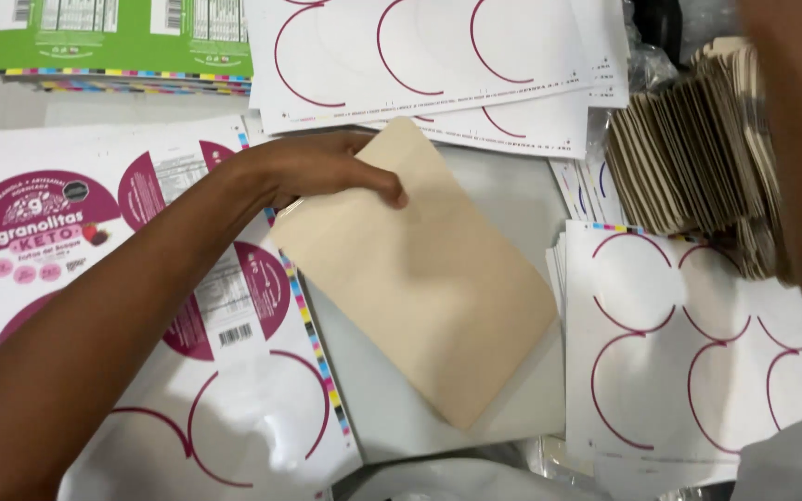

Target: Peeling circular product labels from a large sheet and applying them to the front of brown paper bags

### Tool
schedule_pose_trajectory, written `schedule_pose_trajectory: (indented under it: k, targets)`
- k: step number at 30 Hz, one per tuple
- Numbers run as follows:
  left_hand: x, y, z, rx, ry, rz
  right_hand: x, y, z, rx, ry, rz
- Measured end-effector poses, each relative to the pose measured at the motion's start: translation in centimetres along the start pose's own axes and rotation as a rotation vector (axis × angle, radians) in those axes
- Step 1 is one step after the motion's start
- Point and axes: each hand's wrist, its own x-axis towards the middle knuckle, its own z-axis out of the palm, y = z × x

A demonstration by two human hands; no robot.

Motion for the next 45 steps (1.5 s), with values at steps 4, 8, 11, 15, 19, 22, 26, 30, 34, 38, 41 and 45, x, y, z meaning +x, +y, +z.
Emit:
schedule_pose_trajectory:
  k: [4, 8, 11, 15, 19, 22, 26, 30, 34, 38, 41, 45]
  targets:
    - [0.8, -0.8, 1.8, 0.084, -0.057, 0.027, -5.3, -5.7, 4.0, -0.032, 0.034, 0.017]
    - [-0.9, -1.5, 2.8, 0.093, -0.03, 0.106, -10.5, -14.8, 8.3, 0.17, -0.406, 0.505]
    - [-2.9, -1.6, 3.4, 0.111, 0.017, 0.154, -12.5, -18.6, 9.3, 0.299, -0.41, 0.622]
    - [-4.7, -2.0, 3.9, 0.245, 0.061, 0.239, -14.8, -16.4, 10.8, 0.448, -0.158, 0.567]
    - [-6.6, -4.4, 3.3, 0.595, 0.274, 0.318, -16.8, -16.5, 12.4, 0.34, -0.103, 0.657]
    - [-8.4, -7.7, 4.6, 0.595, 0.596, 0.502, -17.4, -14.9, 13.8, 0.177, -0.095, 0.667]
    - [-8.8, -10.8, 6.5, 0.618, 0.701, 0.41, -17.7, -13.0, 15.4, -0.011, -0.099, 0.554]
    - [-8.9, -11.3, 7.0, 0.532, 0.787, 0.421, -18.0, -13.6, 15.0, -0.102, -0.009, 0.436]
    - [-9.1, -11.8, 7.4, 0.539, 0.804, 0.46, -16.7, -16.5, 13.6, -0.078, 0.216, 0.178]
    - [-9.2, -11.7, 8.1, 0.552, 0.907, 0.485, -14.3, -20.0, 16.1, 0.146, 0.336, -0.141]
    - [-9.2, -11.9, 8.5, 0.605, 0.976, 0.548, -14.0, -21.4, 17.7, 0.228, 0.342, -0.31]
    - [-7.1, -12.5, 9.3, 0.692, 1.041, 0.662, -14.8, -21.4, 18.3, 0.118, 0.306, -0.383]
